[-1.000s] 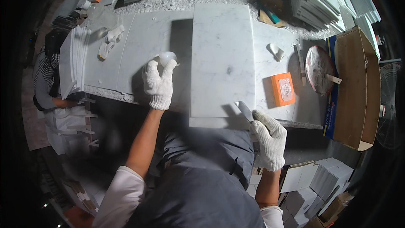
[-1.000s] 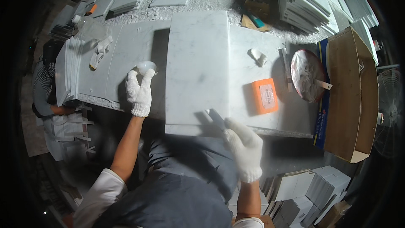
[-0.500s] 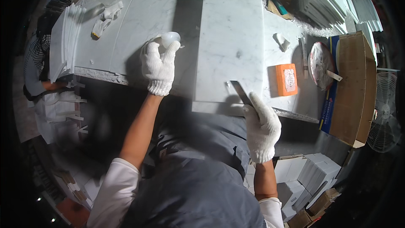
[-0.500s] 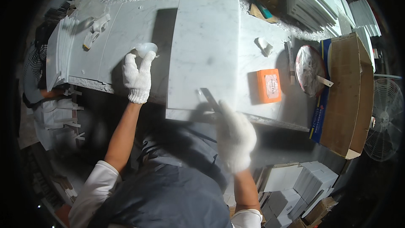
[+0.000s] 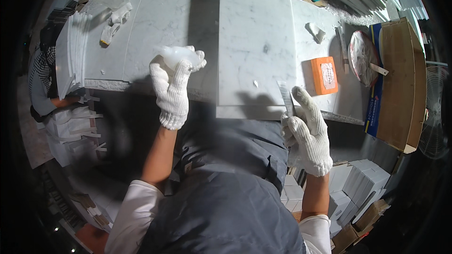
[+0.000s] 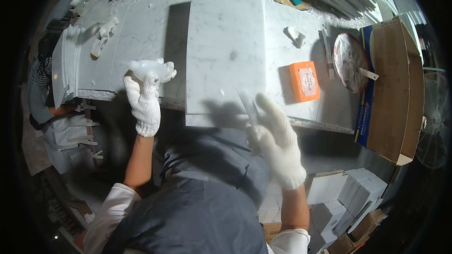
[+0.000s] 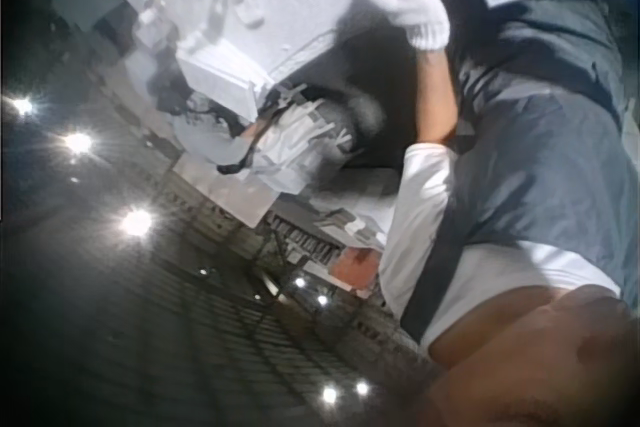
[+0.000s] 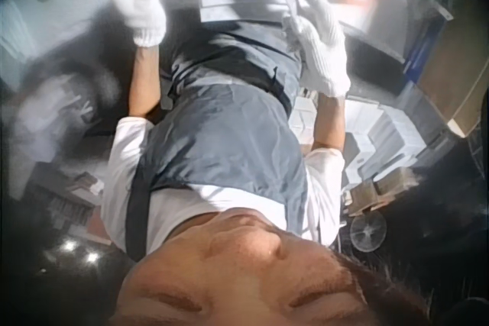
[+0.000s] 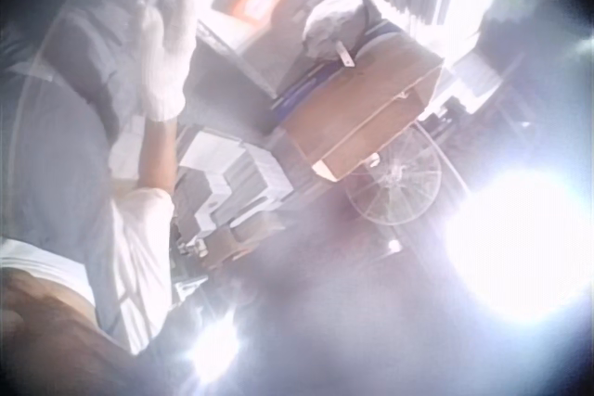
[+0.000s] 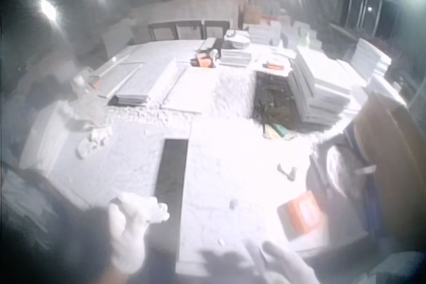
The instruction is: The person applies a liquid from a small bottle onto a white stone tile and spreads it with a metal scraper. They then use an orange abrasive block to rub the tile surface and edges, repeating the process on multiple tiles. Finished tiles are stacked on the table.
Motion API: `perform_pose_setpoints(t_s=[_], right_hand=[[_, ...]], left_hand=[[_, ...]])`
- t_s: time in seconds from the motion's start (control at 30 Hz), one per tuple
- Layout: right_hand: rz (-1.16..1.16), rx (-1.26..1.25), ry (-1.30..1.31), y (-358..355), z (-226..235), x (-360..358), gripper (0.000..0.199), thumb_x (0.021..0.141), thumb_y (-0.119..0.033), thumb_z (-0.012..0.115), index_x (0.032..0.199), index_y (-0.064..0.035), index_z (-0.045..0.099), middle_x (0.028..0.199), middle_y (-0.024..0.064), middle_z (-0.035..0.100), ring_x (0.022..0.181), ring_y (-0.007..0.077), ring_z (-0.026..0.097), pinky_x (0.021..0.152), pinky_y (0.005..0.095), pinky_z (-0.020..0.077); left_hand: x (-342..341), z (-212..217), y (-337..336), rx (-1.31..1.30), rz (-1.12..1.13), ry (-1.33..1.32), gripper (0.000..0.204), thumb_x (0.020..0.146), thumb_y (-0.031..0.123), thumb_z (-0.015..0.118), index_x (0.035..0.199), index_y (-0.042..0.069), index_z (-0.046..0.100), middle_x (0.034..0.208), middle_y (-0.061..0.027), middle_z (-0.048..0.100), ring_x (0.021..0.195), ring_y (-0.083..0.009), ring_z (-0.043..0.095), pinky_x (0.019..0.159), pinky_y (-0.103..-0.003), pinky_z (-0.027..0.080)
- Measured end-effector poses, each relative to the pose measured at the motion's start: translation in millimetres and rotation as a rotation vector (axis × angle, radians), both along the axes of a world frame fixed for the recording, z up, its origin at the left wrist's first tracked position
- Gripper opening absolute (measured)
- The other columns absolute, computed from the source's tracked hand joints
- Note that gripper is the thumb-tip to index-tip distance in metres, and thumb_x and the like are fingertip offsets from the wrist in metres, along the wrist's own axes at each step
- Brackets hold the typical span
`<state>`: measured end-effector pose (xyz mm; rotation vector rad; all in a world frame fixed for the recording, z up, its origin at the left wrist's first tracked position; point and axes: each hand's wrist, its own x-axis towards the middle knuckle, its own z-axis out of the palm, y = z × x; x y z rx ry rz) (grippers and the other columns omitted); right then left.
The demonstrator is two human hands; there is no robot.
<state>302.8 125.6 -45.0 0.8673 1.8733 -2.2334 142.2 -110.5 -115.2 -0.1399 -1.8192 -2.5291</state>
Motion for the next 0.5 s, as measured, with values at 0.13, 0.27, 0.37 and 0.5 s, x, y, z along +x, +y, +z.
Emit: perform_pose_setpoints(t_s=[0.13, 0.27, 0.37, 0.5], right_hand=[[0.226, 0.500, 0.190, -3, -2, -13, 0.049, 0.099, -0.013, 0.068, 0.146, -0.0024, 0.056, 0.094, 0.0077, 0.068, 0.073, 0.0133, 0.062, 0.066, 0.0273, 0.0518], [0.382, 0.938, 0.246, -7, 4, -18, 0.043, 0.095, -0.015, 0.073, 0.136, -0.0070, 0.066, 0.087, 0.0113, 0.067, 0.073, 0.0248, 0.063, 0.071, 0.0348, 0.0527], [0.459, 0.972, 0.140, -7, 11, -19, 0.040, 0.093, -0.014, 0.074, 0.133, -0.0087, 0.068, 0.083, 0.0100, 0.066, 0.071, 0.0239, 0.063, 0.068, 0.0350, 0.0523], [0.471, 1.049, 0.165, -7, 13, -23, 0.038, 0.092, -0.015, 0.075, 0.130, -0.0108, 0.071, 0.079, 0.0084, 0.064, 0.068, 0.0231, 0.063, 0.065, 0.0354, 0.0516]], left_hand=[[8, 12, 4, -0.087, 0.010, -0.020, 0.047, 0.098, -0.005, 0.061, 0.138, -0.001, 0.037, 0.123, -0.0227, 0.060, 0.101, -0.0311, 0.070, 0.089, -0.045, 0.062], [11, 17, 10, -0.112, -0.010, 0.010, 0.056, 0.097, -0.003, 0.063, 0.144, 0.001, 0.035, 0.125, -0.0229, 0.058, 0.107, -0.0325, 0.068, 0.092, -0.048, 0.061], [14, 20, 13, -0.095, -0.032, -0.005, 0.053, 0.096, -0.004, 0.064, 0.142, 0.000, 0.038, 0.124, -0.0215, 0.058, 0.106, -0.0297, 0.068, 0.091, -0.046, 0.061], [18, 21, 16, -0.076, -0.060, -0.013, 0.051, 0.095, -0.004, 0.065, 0.139, -0.001, 0.041, 0.123, -0.0203, 0.058, 0.105, -0.0279, 0.067, 0.090, -0.045, 0.060]])
